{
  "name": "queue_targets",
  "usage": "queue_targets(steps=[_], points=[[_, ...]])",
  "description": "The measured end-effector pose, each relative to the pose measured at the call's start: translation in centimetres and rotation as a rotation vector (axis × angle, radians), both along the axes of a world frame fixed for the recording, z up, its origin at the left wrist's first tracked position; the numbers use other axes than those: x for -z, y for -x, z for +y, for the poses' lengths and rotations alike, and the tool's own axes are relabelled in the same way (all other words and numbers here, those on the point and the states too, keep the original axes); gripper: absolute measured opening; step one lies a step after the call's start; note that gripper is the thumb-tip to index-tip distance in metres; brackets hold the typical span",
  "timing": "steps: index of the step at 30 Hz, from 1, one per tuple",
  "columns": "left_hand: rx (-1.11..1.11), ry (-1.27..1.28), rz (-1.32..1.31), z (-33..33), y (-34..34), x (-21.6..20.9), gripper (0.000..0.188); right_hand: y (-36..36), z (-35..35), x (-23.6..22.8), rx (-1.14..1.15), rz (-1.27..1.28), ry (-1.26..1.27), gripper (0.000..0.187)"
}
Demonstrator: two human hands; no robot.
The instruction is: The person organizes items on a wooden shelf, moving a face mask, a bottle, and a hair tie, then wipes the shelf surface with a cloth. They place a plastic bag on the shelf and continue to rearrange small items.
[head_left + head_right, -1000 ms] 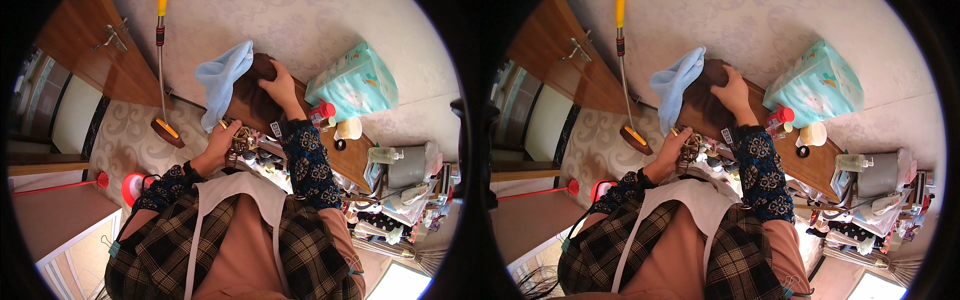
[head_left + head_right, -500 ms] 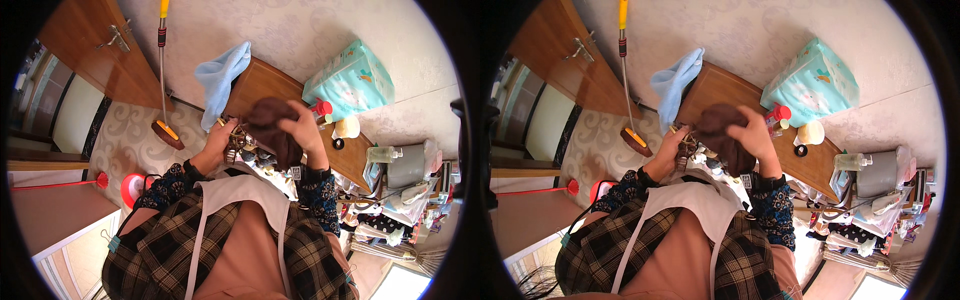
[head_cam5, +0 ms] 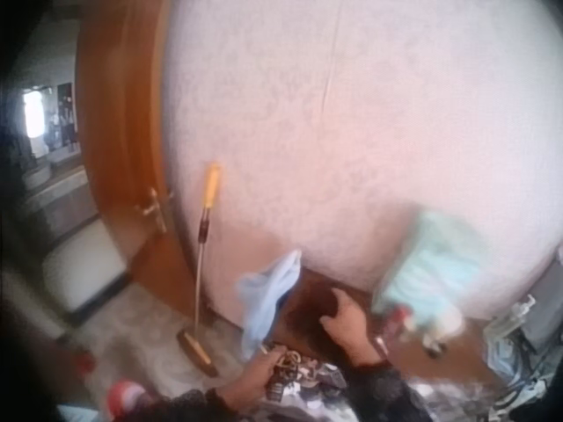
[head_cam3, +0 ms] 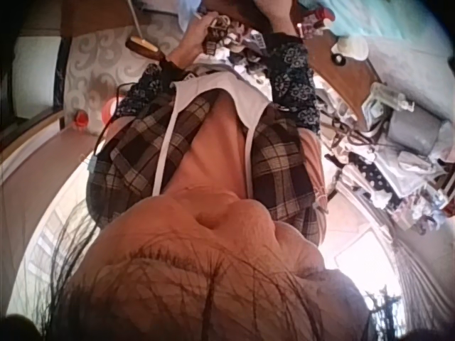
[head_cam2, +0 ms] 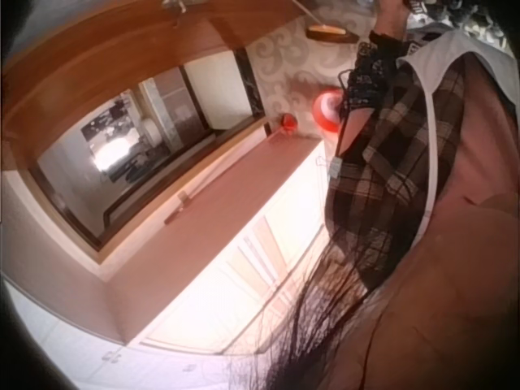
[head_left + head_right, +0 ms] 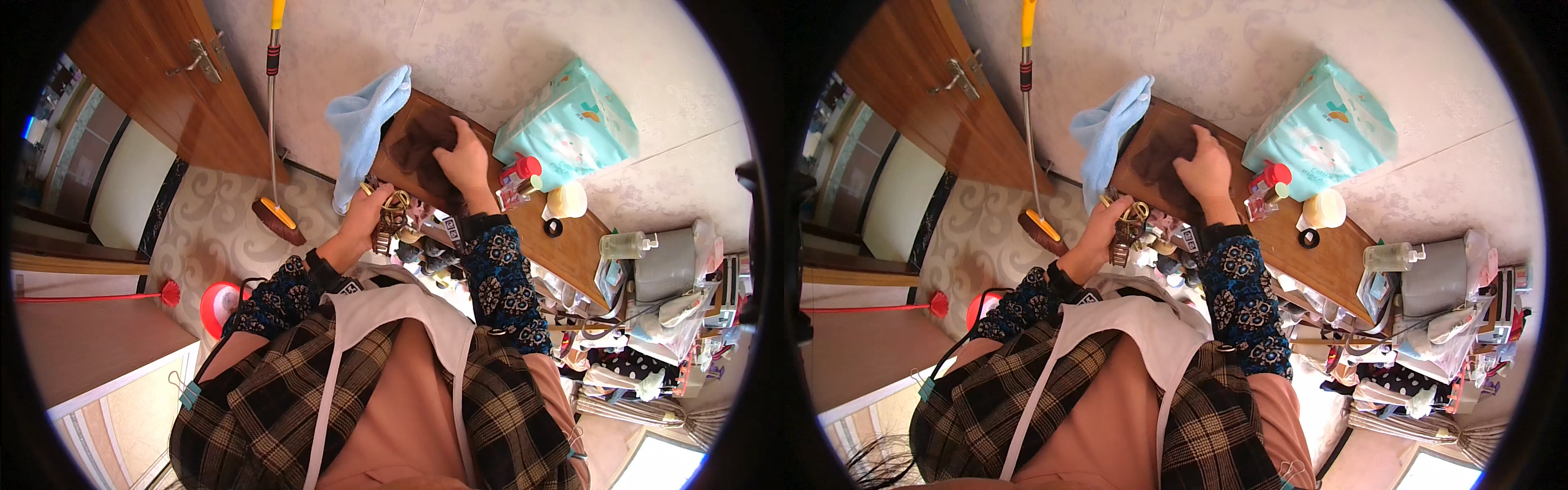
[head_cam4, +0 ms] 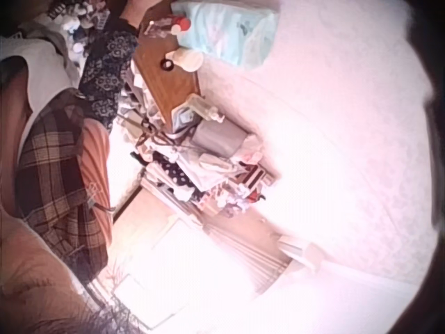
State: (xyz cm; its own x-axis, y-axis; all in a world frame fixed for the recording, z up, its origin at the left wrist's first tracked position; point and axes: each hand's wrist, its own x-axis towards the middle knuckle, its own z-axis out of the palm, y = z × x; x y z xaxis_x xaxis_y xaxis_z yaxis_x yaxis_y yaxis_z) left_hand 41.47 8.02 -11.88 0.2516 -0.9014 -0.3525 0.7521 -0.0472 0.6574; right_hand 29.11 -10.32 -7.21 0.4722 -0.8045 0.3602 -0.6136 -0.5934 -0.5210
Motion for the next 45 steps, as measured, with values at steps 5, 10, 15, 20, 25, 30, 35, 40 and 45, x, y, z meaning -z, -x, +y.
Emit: queue_targets(steps=[5, 10, 15, 20, 25, 30, 35, 40, 45], points=[[-0.003, -0.001, 0.01, -0.3, -0.1, -0.1, 0.014, -0.8, 2.2, -1.3, -0.237, -0.003, -0.179, 0.068], [-0.02, 0.086, 0.057, -0.3, 0.3, -0.2, 0.016, 1.3, 3.7, -3.8, -0.473, 0.099, -0.442, 0.057], [0.01, 0.059, 0.037, -0.5, -0.3, 0.6, 0.017, 5.7, 7.0, -5.6, -0.385, 0.073, -0.424, 0.055], [0.131, -0.022, -0.04, 0.6, -1.5, -0.2, 0.017, 12.1, 11.4, -6.4, -0.203, -0.006, -0.422, 0.058], [0.408, -0.106, -0.158, 3.5, -1.8, -3.9, 0.015, 17.3, 15.7, -5.8, -0.068, -0.048, -0.564, 0.059], [0.437, 0.082, -0.217, 1.4, -1.6, -8.9, 0.017, 20.0, 18.5, -3.2, 0.043, -0.098, -0.671, 0.061], [0.455, 0.245, -0.244, -4.3, -1.2, -13.9, 0.019, 20.6, 19.9, -1.8, 0.074, -0.248, -0.691, 0.06], [0.497, 0.543, -0.332, -4.6, 0.3, -14.5, 0.03, 25.4, 19.2, -5.3, 0.258, -0.356, -0.514, 0.059], [0.499, 0.239, -0.136, -4.7, 1.8, -12.9, 0.029, 32.3, 14.8, -8.1, 0.439, -0.654, -0.276, 0.053]])
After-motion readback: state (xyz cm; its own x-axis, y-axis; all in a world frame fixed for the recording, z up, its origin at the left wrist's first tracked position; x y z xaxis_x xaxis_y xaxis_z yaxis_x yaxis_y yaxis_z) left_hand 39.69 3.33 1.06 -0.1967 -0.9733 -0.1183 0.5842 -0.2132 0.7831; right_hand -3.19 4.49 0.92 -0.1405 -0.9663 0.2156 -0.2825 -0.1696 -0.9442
